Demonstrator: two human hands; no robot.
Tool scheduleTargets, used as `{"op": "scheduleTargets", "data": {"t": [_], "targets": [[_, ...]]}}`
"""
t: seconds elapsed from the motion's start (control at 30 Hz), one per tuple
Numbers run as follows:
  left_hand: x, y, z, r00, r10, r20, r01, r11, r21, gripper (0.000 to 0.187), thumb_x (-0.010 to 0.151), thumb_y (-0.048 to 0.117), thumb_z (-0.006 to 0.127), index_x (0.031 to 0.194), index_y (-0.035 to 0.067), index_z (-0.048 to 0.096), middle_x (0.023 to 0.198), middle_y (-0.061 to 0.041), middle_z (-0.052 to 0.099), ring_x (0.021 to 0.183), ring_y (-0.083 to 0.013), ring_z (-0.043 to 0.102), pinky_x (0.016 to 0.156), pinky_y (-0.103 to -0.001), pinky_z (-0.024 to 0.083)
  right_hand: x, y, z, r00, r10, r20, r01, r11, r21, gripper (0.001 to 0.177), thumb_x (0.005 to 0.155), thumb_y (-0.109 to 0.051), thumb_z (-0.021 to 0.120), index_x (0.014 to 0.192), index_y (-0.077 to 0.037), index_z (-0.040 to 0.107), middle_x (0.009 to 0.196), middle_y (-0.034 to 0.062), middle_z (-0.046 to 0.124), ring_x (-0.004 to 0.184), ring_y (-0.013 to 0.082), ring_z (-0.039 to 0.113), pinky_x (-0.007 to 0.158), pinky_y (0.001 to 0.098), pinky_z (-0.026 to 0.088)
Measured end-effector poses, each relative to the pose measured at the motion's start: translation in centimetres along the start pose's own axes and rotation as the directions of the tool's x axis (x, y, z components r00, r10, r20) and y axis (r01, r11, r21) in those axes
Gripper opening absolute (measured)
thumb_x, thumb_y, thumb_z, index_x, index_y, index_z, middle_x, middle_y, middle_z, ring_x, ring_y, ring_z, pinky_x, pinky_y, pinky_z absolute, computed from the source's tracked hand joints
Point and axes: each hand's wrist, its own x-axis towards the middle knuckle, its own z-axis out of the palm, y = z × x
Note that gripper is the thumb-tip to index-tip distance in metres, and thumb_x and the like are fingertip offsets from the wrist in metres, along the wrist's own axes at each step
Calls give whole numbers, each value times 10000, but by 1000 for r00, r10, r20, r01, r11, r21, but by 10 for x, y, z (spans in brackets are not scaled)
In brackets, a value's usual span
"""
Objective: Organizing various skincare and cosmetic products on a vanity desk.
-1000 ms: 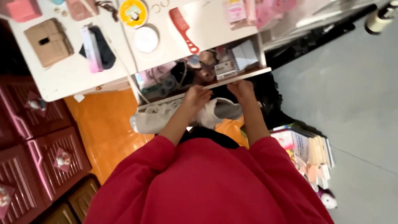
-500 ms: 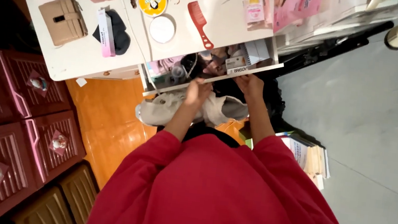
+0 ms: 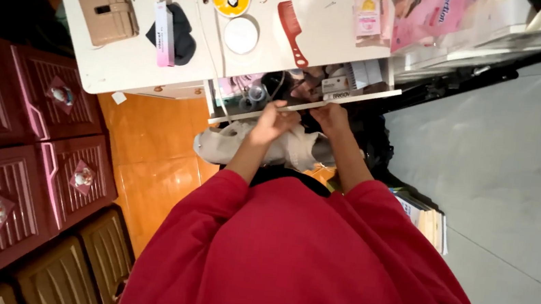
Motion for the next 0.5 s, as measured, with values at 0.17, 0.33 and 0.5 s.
{"op": "scheduleTargets", "data": {"t": [0.17, 0.33, 0.5], "targets": [[12, -19, 9, 895, 389, -220, -403, 915, -21, 172, 885, 175, 641, 1018, 86, 577, 1053, -121, 602, 1046, -311, 576, 898, -444, 470, 21, 5, -11, 998, -38, -45, 37, 999, -18, 205, 968, -115, 515, 1016, 49, 628, 1021, 209, 662, 969, 392, 677, 868, 535, 598], [18, -18, 9, 789, 514, -337, -535, 844, 36, 87, 875, 112, 626, 955, 81, 614, 853, -21, 556, 837, -197, 542, 813, -396, 470, 10, 0, 17, 998, -63, -4, 63, 996, 69, 225, 992, -129, 501, 1016, 69, 606, 1057, 228, 651, 999, 394, 665, 911, 547, 591], [20, -4, -4, 658, 695, -291, -687, 711, 148, 133, 898, 35, 609, 931, 129, 520, 730, -1, 473, 650, -170, 410, 609, -360, 345, 21, -3, 31, 995, -99, 6, 98, 989, 112, 163, 969, -60, 479, 969, 70, 577, 1019, 210, 639, 986, 398, 660, 948, 568, 566]]}}
